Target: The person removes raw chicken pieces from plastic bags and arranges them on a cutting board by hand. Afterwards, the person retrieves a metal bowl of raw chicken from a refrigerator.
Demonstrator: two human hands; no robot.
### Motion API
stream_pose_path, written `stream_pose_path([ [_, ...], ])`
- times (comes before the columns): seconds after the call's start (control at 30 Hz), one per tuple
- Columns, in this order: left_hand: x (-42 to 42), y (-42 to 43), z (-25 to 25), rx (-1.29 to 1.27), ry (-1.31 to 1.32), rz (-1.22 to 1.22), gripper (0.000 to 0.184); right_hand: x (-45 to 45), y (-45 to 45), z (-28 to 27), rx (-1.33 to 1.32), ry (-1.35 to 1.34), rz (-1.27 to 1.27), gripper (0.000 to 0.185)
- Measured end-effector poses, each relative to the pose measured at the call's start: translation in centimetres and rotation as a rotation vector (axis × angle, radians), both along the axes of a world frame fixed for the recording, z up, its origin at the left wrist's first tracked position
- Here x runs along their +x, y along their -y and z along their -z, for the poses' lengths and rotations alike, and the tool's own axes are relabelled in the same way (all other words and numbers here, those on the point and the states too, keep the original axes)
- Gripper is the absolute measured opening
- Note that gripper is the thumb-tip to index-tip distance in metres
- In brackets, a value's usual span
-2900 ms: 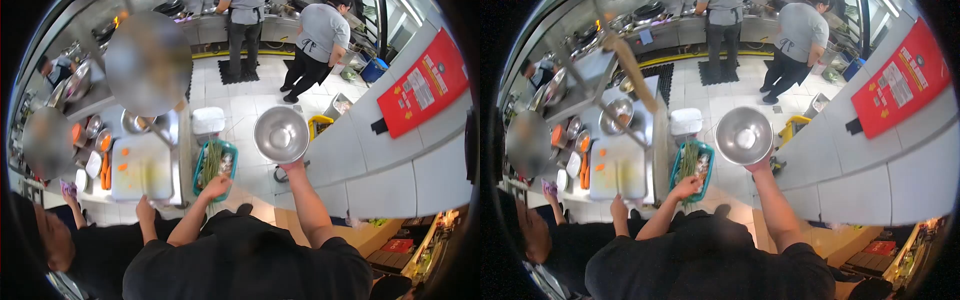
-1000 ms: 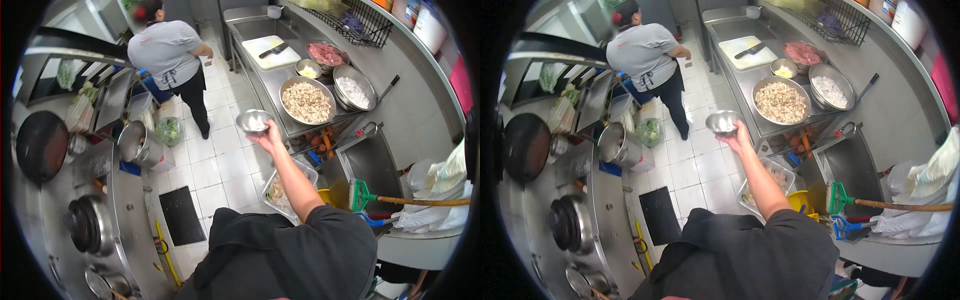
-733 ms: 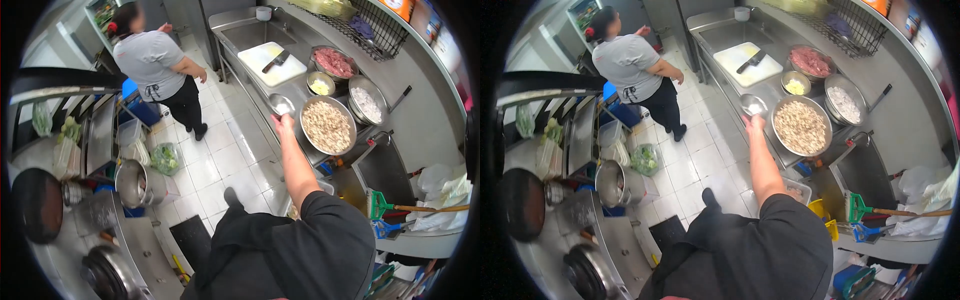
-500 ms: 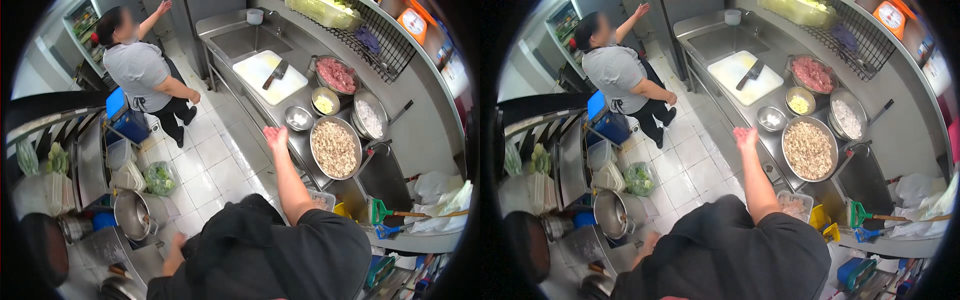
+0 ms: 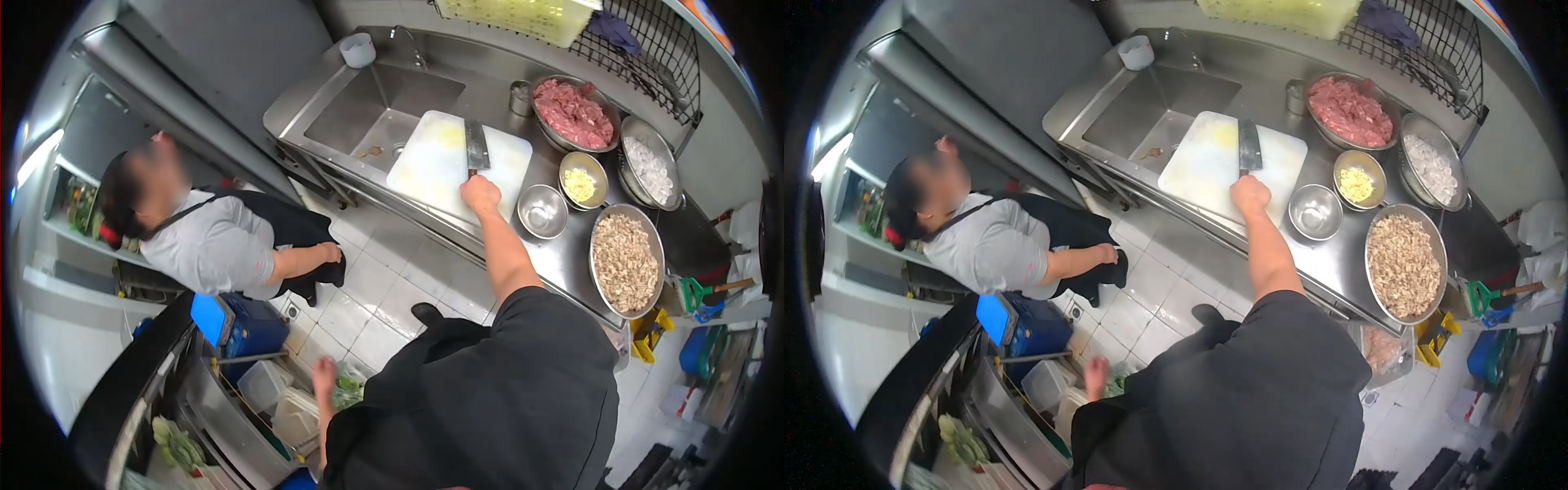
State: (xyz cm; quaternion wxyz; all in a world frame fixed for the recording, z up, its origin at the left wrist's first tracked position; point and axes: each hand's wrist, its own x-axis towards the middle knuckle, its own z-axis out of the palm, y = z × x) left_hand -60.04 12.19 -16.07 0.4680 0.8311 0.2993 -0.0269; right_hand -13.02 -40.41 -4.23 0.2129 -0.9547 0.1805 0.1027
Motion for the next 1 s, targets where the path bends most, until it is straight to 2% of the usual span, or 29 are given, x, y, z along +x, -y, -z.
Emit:
stream_pose_path([
  [0.03,-1.9,-1.5,4.7,-0.078,-0.252,0.028,0.036,0.2,-0.4,-0.1,-0.048,0.012,0.038,0.037],
  [0.07,-3.8,-1.0,6.8,-0.047,-0.401,0.104,0.036,0.2,-0.5,-0.2,-0.065,-0.011,0.055,0.037],
  [0.17,-7.0,-0.5,8.9,0.011,-0.603,0.276,0.038,-2.0,-0.4,-1.4,-0.122,-0.022,0.148,0.039],
  [0.23,-7.1,-1.5,8.7,-0.003,-0.66,0.294,0.039,-3.7,-0.2,-2.5,-0.144,-0.029,0.223,0.042],
  [0.27,-6.9,-2.3,8.5,-0.011,-0.676,0.299,0.04,-3.7,0.7,-0.2,-0.189,-0.02,0.336,0.046],
  [0.33,-6.1,-4.0,8.5,-0.028,-0.677,0.292,0.041,-4.3,0.7,-1.7,-0.197,-0.073,0.365,0.047],
  [0.4,-4.5,-6.0,9.0,-0.031,-0.651,0.294,0.042,-4.1,1.9,-0.3,-0.239,-0.105,0.397,0.049],
  [0.43,-3.5,-7.2,9.5,-0.023,-0.626,0.298,0.043,-3.9,2.1,0.4,-0.282,-0.09,0.493,0.051],
  [0.47,-2.0,-8.5,10.1,-0.004,-0.588,0.316,0.043,-4.2,2.7,0.9,-0.357,-0.121,0.434,0.049],
  [0.53,1.5,-12.1,11.7,0.107,-0.451,0.374,0.045,-4.5,4.4,3.0,-0.344,-0.024,0.484,0.04],
  [0.57,3.8,-14.7,12.4,0.214,-0.343,0.411,0.045,-4.9,4.5,2.7,-0.369,-0.031,0.423,0.034],
  [0.6,6.9,-16.5,12.5,0.334,-0.231,0.408,0.046,-5.1,6.4,5.0,-0.434,0.018,0.329,0.03],
  [0.67,16.5,-21.7,10.4,-0.224,-0.243,0.156,0.049,-4.4,4.6,3.5,-0.571,-0.059,0.518,0.031],
  [0.7,21.2,-23.8,8.7,-0.205,-0.308,0.174,0.049,-3.9,2.1,1.9,-0.612,-0.041,0.525,0.032],
  [0.73,25.1,-25.6,6.8,-0.146,-0.22,0.277,0.049,-3.4,-0.9,0.3,-0.65,-0.028,0.534,0.034],
  [0.8,32.1,-29.3,4.7,0.02,-0.158,0.444,0.046,-1.7,-5.7,-0.8,-0.554,0.044,0.476,0.039],
  [0.87,36.5,-29.8,-0.5,-0.031,-0.117,0.303,0.044,0.0,-11.4,-1.7,-0.418,0.183,0.335,0.04],
  [0.9,38.2,-29.9,-1.4,-0.102,-0.109,0.243,0.043,1.2,-13.1,-0.4,-0.409,0.223,0.251,0.038],
  [0.93,39.3,-30.1,-1.7,-0.173,-0.102,0.185,0.042,2.1,-15.4,0.0,-0.368,0.313,0.137,0.036],
  [1.0,40.8,-30.4,1.4,-0.216,-0.084,0.186,0.041,4.0,-20.5,0.0,-0.264,0.418,-0.052,0.031],
])
